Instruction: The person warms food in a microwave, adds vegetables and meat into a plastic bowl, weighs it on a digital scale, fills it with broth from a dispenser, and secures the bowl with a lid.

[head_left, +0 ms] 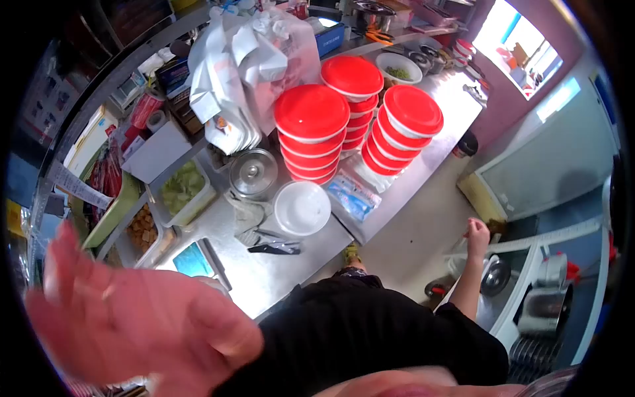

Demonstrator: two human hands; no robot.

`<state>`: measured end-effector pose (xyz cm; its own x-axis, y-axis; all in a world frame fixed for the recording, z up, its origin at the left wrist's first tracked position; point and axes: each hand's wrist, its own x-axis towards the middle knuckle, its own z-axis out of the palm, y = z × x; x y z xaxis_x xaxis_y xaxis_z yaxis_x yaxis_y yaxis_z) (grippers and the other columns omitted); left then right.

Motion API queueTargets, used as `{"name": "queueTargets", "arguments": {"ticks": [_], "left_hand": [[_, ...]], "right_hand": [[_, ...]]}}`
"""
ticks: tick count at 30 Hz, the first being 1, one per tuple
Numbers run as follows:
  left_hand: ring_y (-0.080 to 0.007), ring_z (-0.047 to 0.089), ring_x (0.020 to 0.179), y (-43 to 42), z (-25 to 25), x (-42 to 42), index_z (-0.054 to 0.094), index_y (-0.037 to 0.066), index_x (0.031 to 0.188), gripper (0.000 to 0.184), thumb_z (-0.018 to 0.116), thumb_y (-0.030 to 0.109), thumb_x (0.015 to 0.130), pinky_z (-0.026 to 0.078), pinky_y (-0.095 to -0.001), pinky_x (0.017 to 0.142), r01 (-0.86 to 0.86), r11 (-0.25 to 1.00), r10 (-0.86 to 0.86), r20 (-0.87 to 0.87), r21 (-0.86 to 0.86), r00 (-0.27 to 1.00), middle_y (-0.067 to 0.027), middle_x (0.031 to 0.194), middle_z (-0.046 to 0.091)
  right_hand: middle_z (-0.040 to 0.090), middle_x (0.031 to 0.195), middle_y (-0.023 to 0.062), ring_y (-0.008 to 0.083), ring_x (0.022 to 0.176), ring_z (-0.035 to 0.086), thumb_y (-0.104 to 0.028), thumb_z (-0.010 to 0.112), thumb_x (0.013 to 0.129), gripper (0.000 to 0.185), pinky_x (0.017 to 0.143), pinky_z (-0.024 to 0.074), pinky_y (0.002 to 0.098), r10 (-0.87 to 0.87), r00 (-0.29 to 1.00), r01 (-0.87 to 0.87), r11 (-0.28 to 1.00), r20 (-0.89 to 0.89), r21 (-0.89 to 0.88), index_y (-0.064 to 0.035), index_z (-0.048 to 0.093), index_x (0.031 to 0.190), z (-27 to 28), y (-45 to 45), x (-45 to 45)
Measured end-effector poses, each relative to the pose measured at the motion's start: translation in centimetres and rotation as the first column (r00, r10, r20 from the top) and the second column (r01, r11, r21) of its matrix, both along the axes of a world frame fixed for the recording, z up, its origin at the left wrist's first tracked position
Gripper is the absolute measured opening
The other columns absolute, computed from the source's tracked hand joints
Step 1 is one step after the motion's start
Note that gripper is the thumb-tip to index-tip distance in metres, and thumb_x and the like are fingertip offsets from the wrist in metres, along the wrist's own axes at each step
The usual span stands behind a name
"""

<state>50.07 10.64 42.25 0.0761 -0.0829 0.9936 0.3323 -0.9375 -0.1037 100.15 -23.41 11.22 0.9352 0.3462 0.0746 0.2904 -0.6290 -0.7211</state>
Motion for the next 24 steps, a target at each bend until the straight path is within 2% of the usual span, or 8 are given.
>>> {"name": "queueTargets", "arguments": {"ticks": [5, 7, 10, 11, 14, 16, 19, 24], "left_hand": [[-0.0171, 0.052, 0.066, 1.8, -4.1, 4.4, 0.063, 0.016, 0.09, 0.037, 0.065, 0.051, 0.078, 0.044, -0.0462, 0.085, 0.326, 0.838, -0.483, -0.314, -0.438, 0.817, -0.0005, 0.076, 0.06], [-0.0191, 0.051, 0.057, 2.0, -6.7, 7.8, 0.063, 0.012, 0.075, 0.025, 0.071, 0.035, 0.08, 0.044, -0.0434, 0.086, 0.285, 0.701, -0.576, -0.284, -0.654, 0.766, -0.0029, 0.064, 0.058], [-0.0277, 0.061, 0.084, 0.0, -10.3, 13.1, 0.064, 0.006, 0.082, 0.013, 0.062, -0.006, 0.076, 0.046, -0.042, 0.088, 0.057, 0.517, -0.411, -0.189, -0.854, 0.892, -0.0079, 0.088, 0.067], [-0.0301, 0.06, 0.094, -0.2, -11.7, 13.4, 0.065, 0.004, 0.091, 0.022, 0.061, -0.01, 0.074, 0.046, -0.039, 0.088, 0.105, 0.452, -0.485, -0.145, -0.886, 0.862, -0.0097, 0.097, 0.066], [-0.0294, 0.061, 0.094, -1.1, -14.7, 13.2, 0.063, 0.002, 0.101, 0.027, 0.06, -0.009, 0.076, 0.047, -0.0345, 0.086, 0.057, 0.467, -0.477, -0.197, -0.882, 0.857, -0.0115, 0.1, 0.066], [-0.0248, 0.061, 0.095, -3.3, -16.5, 12.4, 0.061, 0.0, 0.105, 0.024, 0.057, -0.006, 0.082, 0.047, -0.0329, 0.085, -0.021, 0.247, -0.285, -0.093, -0.969, 0.954, -0.0124, 0.103, 0.065], [-0.0211, 0.059, 0.093, -5.6, -17.7, 12.8, 0.062, -0.004, 0.097, 0.016, 0.05, 0.0, 0.088, 0.044, -0.0315, 0.086, 0.19, 0.054, -0.03, 0.189, -0.98, 0.982, -0.0127, 0.098, 0.064], [-0.0191, 0.058, 0.095, -7.2, -18.3, 12.5, 0.06, -0.003, 0.103, 0.017, 0.049, 0.003, 0.092, 0.044, -0.0297, 0.086, 0.232, 0.057, 0.042, 0.234, -0.971, 0.971, -0.0115, 0.099, 0.062]], "right_hand": [[0.052, 0.064, 0.0018, 0.0108, 0.059, 0.051, -0.02, 0.057, 0.093, 0.025, 0.058, 0.0423, 0.0249, 0.32, 0.906, -0.393, 0.881, 0.278, 0.265, -0.0023, 0.057, 0.075, 17.6, 17.5, 4.1], [0.049, 0.094, 0.0037, 0.0137, 0.085, 0.049, -0.019, 0.053, 0.095, 0.016, 0.077, 0.0389, 0.0272, 0.6, 0.744, -0.666, 0.704, 0.293, 0.249, -0.0044, 0.051, 0.1, 22.4, 25.2, 6.2], [0.044, 0.14, 0.0067, 0.0179, 0.125, 0.045, -0.018, 0.048, 0.097, 0.043, 0.106, 0.0338, 0.0306, 0.912, 0.368, -0.927, 0.345, 0.182, 0.148, -0.0076, 0.043, 0.138, 25.4, 38.7, 8.3], [0.047, 0.138, 0.0069, 0.0179, 0.126, 0.045, -0.023, 0.049, 0.098, 0.044, 0.106, 0.0337, 0.0303, 0.935, 0.241, -0.953, 0.279, 0.262, -0.12, -0.0076, 0.043, 0.139, 25.7, 43.8, 9.3], [0.048, 0.137, 0.0129, 0.0227, 0.128, 0.042, -0.039, 0.058, 0.091, 0.067, 0.106, 0.0301, 0.0321, 0.983, 0.154, -0.986, 0.159, 0.095, -0.049, -0.0097, 0.033, 0.145, 24.9, 60.0, 7.6], [0.038, 0.145, 0.0149, 0.0264, 0.132, 0.037, -0.048, 0.064, 0.083, 0.083, 0.108, 0.0261, 0.0388, 0.996, 0.088, -0.994, 0.086, 0.03, 0.064, -0.0126, 0.027, 0.148, 25.8, 63.3, 5.4], [0.049, 0.135, 0.0119, 0.0244, 0.125, 0.044, -0.038, 0.069, 0.081, 0.081, 0.104, 0.034, 0.0397, 0.995, 0.085, -0.991, 0.09, 0.049, -0.096, -0.0147, 0.029, 0.147, 26.6, 64.6, 4.2], [0.059, 0.116, 0.0105, 0.0181, 0.104, 0.057, -0.015, 0.071, 0.079, 0.078, 0.091, 0.0441, 0.0326, 0.994, -0.102, -0.957, -0.109, 0.041, 0.27, -0.014, 0.031, 0.147, 24.5, 67.2, 8.0]]}}
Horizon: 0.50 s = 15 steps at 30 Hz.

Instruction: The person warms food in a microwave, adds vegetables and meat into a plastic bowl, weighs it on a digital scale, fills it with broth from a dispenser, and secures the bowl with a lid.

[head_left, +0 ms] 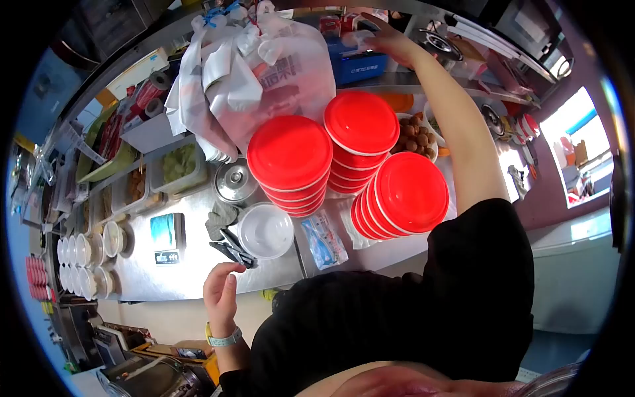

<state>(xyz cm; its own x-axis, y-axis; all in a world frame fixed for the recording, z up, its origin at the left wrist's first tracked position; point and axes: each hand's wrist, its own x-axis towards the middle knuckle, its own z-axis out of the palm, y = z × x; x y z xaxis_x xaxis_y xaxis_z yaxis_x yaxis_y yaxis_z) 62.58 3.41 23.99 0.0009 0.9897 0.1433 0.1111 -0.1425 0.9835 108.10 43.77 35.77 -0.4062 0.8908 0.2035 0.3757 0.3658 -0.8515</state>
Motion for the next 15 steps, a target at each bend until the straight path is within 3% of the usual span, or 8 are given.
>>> {"name": "queueTargets", "arguments": {"ticks": [4, 5, 7, 8, 9, 10, 12, 15], "left_hand": [[-0.0188, 0.058, 0.093, 0.5, 0.4, 0.6, 0.059, -0.004, 0.104, 0.018, 0.05, 0.004, 0.092, 0.044, -0.0294, 0.086, 0.017, 1.0, -0.018, 0.024, 0.006, 1.0, -0.0113, 0.098, 0.062], [-0.0188, 0.059, 0.092, 0.8, 0.7, 1.0, 0.06, -0.004, 0.103, 0.017, 0.051, 0.003, 0.09, 0.044, -0.0294, 0.085, 0.025, 1.0, -0.025, 0.058, -0.012, 0.998, -0.0113, 0.097, 0.063], [-0.0189, 0.059, 0.091, 1.4, 0.8, 1.4, 0.061, -0.003, 0.102, 0.016, 0.052, 0.003, 0.089, 0.045, -0.0295, 0.084, 0.015, 1.0, -0.012, 0.099, -0.022, 0.995, -0.0113, 0.096, 0.063], [-0.0191, 0.059, 0.091, 1.6, 0.5, 1.3, 0.062, -0.003, 0.1, 0.015, 0.053, 0.002, 0.088, 0.045, -0.0297, 0.083, 0.038, 0.999, -0.037, 0.062, -0.014, 0.997, -0.0112, 0.095, 0.063], [-0.0193, 0.059, 0.09, 1.9, 0.1, 1.2, 0.063, -0.002, 0.098, 0.015, 0.055, 0.001, 0.086, 0.046, -0.0299, 0.082, 0.056, 0.998, -0.056, 0.027, -0.003, 0.998, -0.011, 0.094, 0.064], [-0.0224, 0.061, 0.09, 2.5, -0.1, 1.4, 0.064, -0.001, 0.096, 0.015, 0.058, -0.002, 0.082, 0.047, -0.0314, 0.081, 0.048, 0.998, -0.047, -0.055, 0.026, 0.997, -0.0113, 0.093, 0.065], [-0.0276, 0.059, 0.098, 4.3, 2.1, 2.3, 0.064, -0.001, 0.102, 0.023, 0.062, 0.001, 0.079, 0.045, -0.0349, 0.088, 0.183, 0.958, -0.123, -0.259, 0.223, 0.958, -0.0132, 0.102, 0.063], [-0.0332, 0.046, 0.122, 6.8, 4.6, 4.6, 0.054, 0.002, 0.124, 0.055, 0.073, 0.018, 0.075, 0.035, -0.0413, 0.103, 0.251, 0.885, -0.133, -0.304, 0.392, 0.944, -0.0165, 0.128, 0.053]], "right_hand": [[0.059, 0.115, 0.0131, 0.0201, 0.102, 0.058, -0.007, 0.063, 0.082, 0.068, 0.089, 0.0455, 0.0319, -0.136, 0.896, 0.106, 0.99, -0.422, -0.096, -0.0088, 0.033, 0.143, -2.8, 0.4, 4.0], [0.063, 0.108, 0.0103, 0.0175, 0.092, 0.06, -0.006, 0.064, 0.08, 0.061, 0.073, 0.0485, 0.0271, -0.317, 0.703, 0.336, 0.937, -0.637, -0.095, -0.0107, 0.043, 0.137, -6.3, 2.8, 7.1], [0.058, 0.12, 0.0135, 0.0297, 0.105, 0.062, -0.004, 0.056, 0.087, 0.044, 0.081, 0.054, 0.0395, -0.495, 0.205, 0.532, 0.781, -0.844, -0.328, -0.0063, 0.043, 0.129, -7.7, 1.4, 11.2], [0.054, 0.125, 0.0146, 0.0312, 0.109, 0.059, -0.004, 0.052, 0.09, 0.042, 0.091, 0.051, 0.0453, -0.537, 0.238, 0.548, 0.762, -0.809, -0.345, -0.0055, 0.041, 0.13, -8.2, 0.3, 12.9], [0.054, 0.125, 0.0155, 0.0312, 0.113, 0.056, -0.002, 0.05, 0.092, 0.04, 0.092, 0.0502, 0.0472, -0.536, 0.472, 0.58, 0.787, -0.7, -0.211, -0.0054, 0.04, 0.13, -8.0, -2.2, 12.8], [0.054, 0.124, 0.0154, 0.0298, 0.115, 0.055, -0.003, 0.049, 0.093, 0.041, 0.093, 0.05, 0.0459, -0.508, 0.31, 0.422, 0.831, -0.804, -0.362, -0.0053, 0.039, 0.133, -3.8, -7.4, 7.0], [0.055, 0.123, 0.014, 0.0269, 0.112, 0.056, -0.005, 0.051, 0.093, 0.043, 0.095, 0.0494, 0.0428, -0.376, 0.613, 0.291, 0.925, -0.695, -0.243, -0.0061, 0.039, 0.135, 0.1, -15.8, -0.8], [0.056, 0.121, 0.0087, 0.0173, 0.109, 0.057, -0.001, 0.054, 0.092, 0.042, 0.095, 0.0482, 0.0307, -0.061, 0.776, -0.044, 0.988, -0.628, -0.151, -0.0042, 0.043, 0.133, 1.8, -24.7, -11.3]]}}
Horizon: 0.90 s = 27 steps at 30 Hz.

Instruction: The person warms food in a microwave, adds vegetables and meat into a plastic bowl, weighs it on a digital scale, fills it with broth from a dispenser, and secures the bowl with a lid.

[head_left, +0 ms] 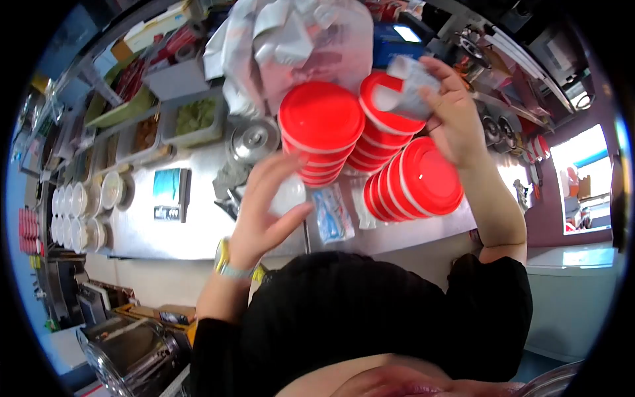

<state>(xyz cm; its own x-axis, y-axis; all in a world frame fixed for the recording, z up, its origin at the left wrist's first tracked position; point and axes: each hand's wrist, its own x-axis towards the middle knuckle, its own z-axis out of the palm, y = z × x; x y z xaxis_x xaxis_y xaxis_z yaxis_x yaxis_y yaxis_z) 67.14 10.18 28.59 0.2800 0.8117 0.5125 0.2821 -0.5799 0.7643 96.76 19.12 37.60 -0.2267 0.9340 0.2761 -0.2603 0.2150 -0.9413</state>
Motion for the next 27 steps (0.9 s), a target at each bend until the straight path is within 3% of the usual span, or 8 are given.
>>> {"name": "queueTargets", "arguments": {"ticks": [2, 7, 9, 10, 12, 18, 24, 27], "left_hand": [[-0.0348, 0.04, 0.129, 0.5, 2.4, 1.3, 0.048, 0.004, 0.131, 0.069, 0.078, 0.026, 0.072, 0.032, -0.0428, 0.106, -0.013, 0.999, 0.009, 0.079, 0.041, 0.997, -0.0169, 0.139, 0.044], [-0.0291, 0.054, 0.114, -1.4, -0.6, -4.0, 0.055, 0.003, 0.1, 0.029, 0.072, 0.014, 0.079, 0.04, -0.0381, 0.096, -0.143, 0.977, 0.129, 0.095, 0.161, 0.987, -0.0135, 0.119, 0.058], [-0.0157, 0.057, 0.095, -3.7, -2.2, -8.0, 0.052, 0.003, 0.098, 0.019, 0.065, 0.01, 0.087, 0.045, -0.0311, 0.084, 0.132, 0.946, -0.012, 0.378, -0.295, 0.926, -0.0061, 0.1, 0.061], [-0.0157, 0.057, 0.095, -5.0, -2.0, -9.8, 0.052, 0.003, 0.098, 0.019, 0.065, 0.01, 0.087, 0.045, -0.0311, 0.084, 0.12, 0.947, 0.0, 0.373, -0.298, 0.928, -0.0061, 0.1, 0.061], [-0.0062, 0.053, 0.085, -7.8, -1.4, -13.1, 0.048, 0.003, 0.102, 0.013, 0.056, 0.008, 0.093, 0.045, -0.0239, 0.076, 0.297, 0.876, 0.033, 0.662, -0.379, 0.749, -0.0005, 0.092, 0.057], [-0.0086, 0.058, 0.087, -13.6, -3.3, -25.4, 0.047, 0.002, 0.105, 0.013, 0.054, 0.004, 0.094, 0.05, -0.0256, 0.076, 0.301, 0.814, 0.194, 0.722, -0.496, 0.665, -0.0031, 0.096, 0.06], [-0.0104, 0.061, 0.081, -17.7, -3.4, -32.9, 0.051, 0.0, 0.11, 0.023, 0.059, 0.002, 0.089, 0.052, -0.0243, 0.072, 0.244, 0.723, 0.29, 0.604, -0.647, 0.742, -0.0037, 0.097, 0.063], [-0.0121, 0.063, 0.082, -19.2, -6.0, -37.2, 0.052, 0.0, 0.11, 0.025, 0.062, 0.001, 0.087, 0.053, -0.0249, 0.073, 0.239, 0.74, 0.362, 0.671, -0.629, 0.647, -0.0063, 0.095, 0.064]], "right_hand": [[0.057, 0.121, 0.0095, 0.0168, 0.11, 0.057, -0.003, 0.055, 0.092, 0.038, 0.095, 0.0474, 0.0304, 0.12, 0.993, -0.118, 0.991, 0.021, -0.065, -0.0024, 0.048, 0.13, -0.5, -3.9, -5.1], [0.055, 0.126, 0.0121, 0.0187, 0.114, 0.055, -0.008, 0.047, 0.097, 0.036, 0.098, 0.0449, 0.0329, 0.309, 0.92, -0.342, 0.933, -0.243, -0.111, -0.0005, 0.048, 0.132, -2.6, -8.2, -15.4], [0.055, 0.126, 0.012, 0.0184, 0.115, 0.054, -0.009, 0.045, 0.098, 0.037, 0.098, 0.0442, 0.0332, 0.313, 0.892, -0.366, 0.924, -0.325, -0.114, -0.0006, 0.046, 0.133, -3.8, -9.1, -19.7], [0.055, 0.126, 0.0119, 0.0181, 0.115, 0.054, -0.009, 0.043, 0.098, 0.038, 0.099, 0.0436, 0.0334, 0.316, 0.864, -0.387, 0.915, -0.392, -0.114, -0.0007, 0.045, 0.135, -4.3, -9.2, -22.1], [0.055, 0.128, 0.0114, 0.017, 0.112, 0.056, -0.008, 0.046, 0.097, 0.039, 0.095, 0.0458, 0.0314, 0.298, 0.878, -0.36, 0.927, -0.374, -0.108, -0.001, 0.044, 0.135, -4.9, -9.4, -26.9], [0.06, 0.123, 0.0083, 0.0112, 0.107, 0.059, -0.004, 0.056, 0.092, 0.037, 0.085, 0.0497, 0.0236, 0.314, 0.949, -0.311, 0.946, 0.017, -0.091, -0.0035, 0.052, 0.128, -6.3, -8.8, -38.1], [0.062, 0.119, 0.007, 0.0122, 0.106, 0.058, -0.004, 0.06, 0.089, 0.037, 0.091, 0.045, 0.0234, 0.333, 0.937, -0.34, 0.939, 0.104, 0.052, -0.0035, 0.057, 0.125, -6.9, -10.4, -44.6], [0.062, 0.116, 0.0049, 0.0106, 0.104, 0.057, -0.004, 0.062, 0.087, 0.042, 0.092, 0.0455, 0.0247, 0.345, 0.864, -0.356, 0.934, 0.366, -0.039, -0.0026, 0.055, 0.128, -6.4, -11.9, -45.8]]}}
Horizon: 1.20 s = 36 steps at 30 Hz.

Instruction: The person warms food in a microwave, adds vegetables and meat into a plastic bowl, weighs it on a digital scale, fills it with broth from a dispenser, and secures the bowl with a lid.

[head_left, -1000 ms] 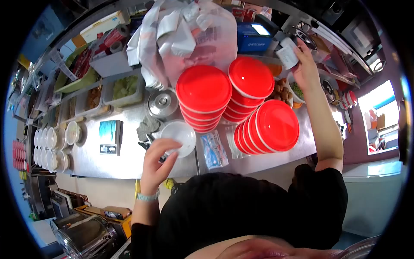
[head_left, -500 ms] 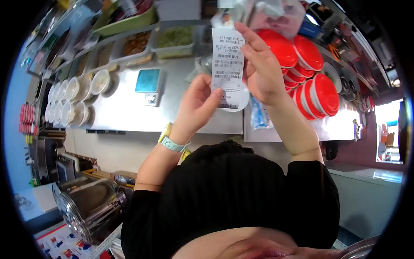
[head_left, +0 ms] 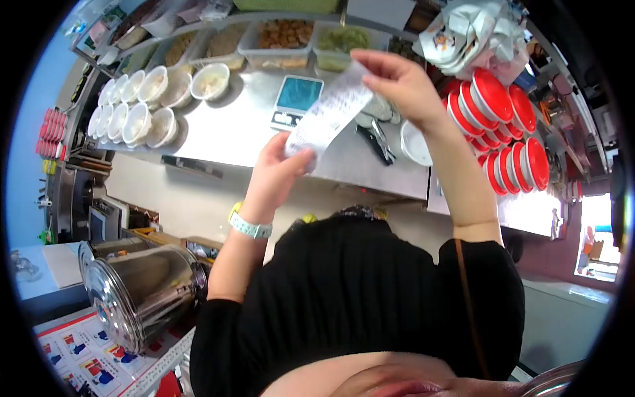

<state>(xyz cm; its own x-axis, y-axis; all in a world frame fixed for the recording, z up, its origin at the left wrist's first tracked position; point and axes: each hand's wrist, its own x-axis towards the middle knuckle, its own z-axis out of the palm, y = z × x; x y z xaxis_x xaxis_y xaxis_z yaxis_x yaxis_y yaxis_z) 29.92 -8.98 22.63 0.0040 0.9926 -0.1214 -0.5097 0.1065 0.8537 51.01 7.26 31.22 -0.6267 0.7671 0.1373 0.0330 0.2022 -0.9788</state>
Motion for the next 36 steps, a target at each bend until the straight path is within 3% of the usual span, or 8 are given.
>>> {"name": "queueTargets", "arguments": {"ticks": [3, 6, 9, 24, 27, 29, 31, 36], "left_hand": [[-0.0121, 0.063, 0.077, -0.7, 0.4, -2.0, 0.05, 0.002, 0.112, 0.027, 0.062, 0.0, 0.087, 0.056, -0.0276, 0.071, -0.216, 0.968, 0.219, 0.007, -0.125, 0.976, -0.0091, 0.092, 0.064], [-0.014, 0.062, 0.073, -1.4, -1.3, -4.4, 0.047, 0.005, 0.11, 0.029, 0.061, -0.002, 0.086, 0.056, -0.0284, 0.069, -0.151, 0.981, 0.144, -0.063, -0.122, 0.988, -0.0094, 0.092, 0.063], [-0.0151, 0.062, 0.075, -1.6, -2.0, -5.5, 0.045, 0.005, 0.107, 0.03, 0.063, -0.003, 0.084, 0.055, -0.0274, 0.067, -0.105, 0.981, 0.099, -0.045, -0.163, 0.994, -0.0096, 0.094, 0.063], [-0.0207, 0.063, 0.093, 2.6, -4.6, -9.6, 0.07, -0.005, 0.076, 0.018, 0.055, -0.015, 0.074, 0.05, -0.0279, 0.084, 0.101, 0.986, -0.021, -0.507, 0.13, 0.862, -0.0141, 0.108, 0.065], [-0.0228, 0.062, 0.097, 5.1, -5.4, -12.1, 0.066, -0.008, 0.074, 0.012, 0.056, -0.004, 0.079, 0.05, -0.0318, 0.087, 0.376, 0.918, -0.382, -0.033, -0.125, 0.923, -0.0137, 0.112, 0.062], [-0.0236, 0.062, 0.095, 6.9, -5.9, -12.7, 0.061, -0.007, 0.087, 0.024, 0.053, 0.015, 0.09, 0.049, -0.0325, 0.086, 0.424, 0.902, -0.428, -0.039, -0.08, 0.903, -0.0143, 0.114, 0.06], [-0.0247, 0.062, 0.093, 9.6, -2.4, -10.4, 0.053, -0.003, 0.105, 0.036, 0.047, 0.032, 0.097, 0.046, -0.0323, 0.085, 0.506, 0.842, -0.475, -0.702, -0.187, 0.531, -0.015, 0.108, 0.062], [-0.0201, 0.063, 0.082, 13.2, 0.0, -8.0, 0.056, 0.005, 0.1, 0.032, 0.045, 0.035, 0.099, 0.047, -0.0313, 0.077, 0.557, 0.821, -0.474, -0.694, -0.126, 0.542, -0.0105, 0.086, 0.065]], "right_hand": [[0.053, 0.084, -0.0036, 0.0059, 0.078, 0.048, -0.006, 0.064, 0.086, 0.037, 0.071, 0.0431, 0.0224, 0.074, 0.991, -0.077, 0.997, 0.109, 0.018, -0.0073, 0.061, 0.123, -1.4, -1.5, -0.1], [0.059, 0.089, 0.001, 0.0093, 0.085, 0.057, -0.002, 0.057, 0.088, 0.019, 0.073, 0.048, 0.0236, 0.105, 0.974, -0.135, 0.981, 0.201, 0.139, -0.0017, 0.064, 0.105, -3.6, -2.4, -0.1], [0.061, 0.094, 0.0065, 0.0126, 0.078, 0.063, -0.002, 0.052, 0.09, 0.02, 0.07, 0.0553, 0.026, 0.091, 0.984, -0.046, 0.961, 0.152, -0.274, -0.0024, 0.06, 0.109, -5.6, -3.2, -0.1], [0.066, 0.084, 0.0091, 0.0153, 0.073, 0.066, 0.008, 0.05, 0.085, 0.027, 0.066, 0.0563, 0.0262, 0.148, 0.989, -0.111, 0.842, 0.029, -0.529, 0.0023, 0.068, 0.104, -9.0, 2.0, 1.2], [0.066, 0.086, 0.0092, 0.0163, 0.077, 0.066, 0.01, 0.051, 0.082, 0.027, 0.07, 0.0556, 0.027, 0.264, 0.964, -0.227, 0.874, 0.027, -0.43, 0.0029, 0.069, 0.102, -8.7, 3.2, 0.0], [0.066, 0.089, 0.0085, 0.0168, 0.076, 0.065, 0.011, 0.052, 0.079, 0.031, 0.071, 0.0532, 0.0271, 0.263, 0.962, -0.244, 0.95, 0.076, -0.194, -0.0015, 0.07, 0.101, -8.7, 3.8, -1.0], [0.066, 0.09, 0.0079, 0.0179, 0.077, 0.065, 0.012, 0.053, 0.077, 0.034, 0.07, 0.0523, 0.0275, 0.315, 0.935, -0.32, 0.947, 0.163, 0.007, -0.0044, 0.071, 0.101, -7.5, 4.0, -2.4], [0.067, 0.096, 0.0076, 0.0246, 0.085, 0.064, 0.004, 0.056, 0.076, 0.034, 0.077, 0.0513, 0.0317, 0.32, 0.885, -0.424, 0.855, 0.338, 0.299, -0.0126, 0.071, 0.102, -5.3, 5.0, -3.3]]}}
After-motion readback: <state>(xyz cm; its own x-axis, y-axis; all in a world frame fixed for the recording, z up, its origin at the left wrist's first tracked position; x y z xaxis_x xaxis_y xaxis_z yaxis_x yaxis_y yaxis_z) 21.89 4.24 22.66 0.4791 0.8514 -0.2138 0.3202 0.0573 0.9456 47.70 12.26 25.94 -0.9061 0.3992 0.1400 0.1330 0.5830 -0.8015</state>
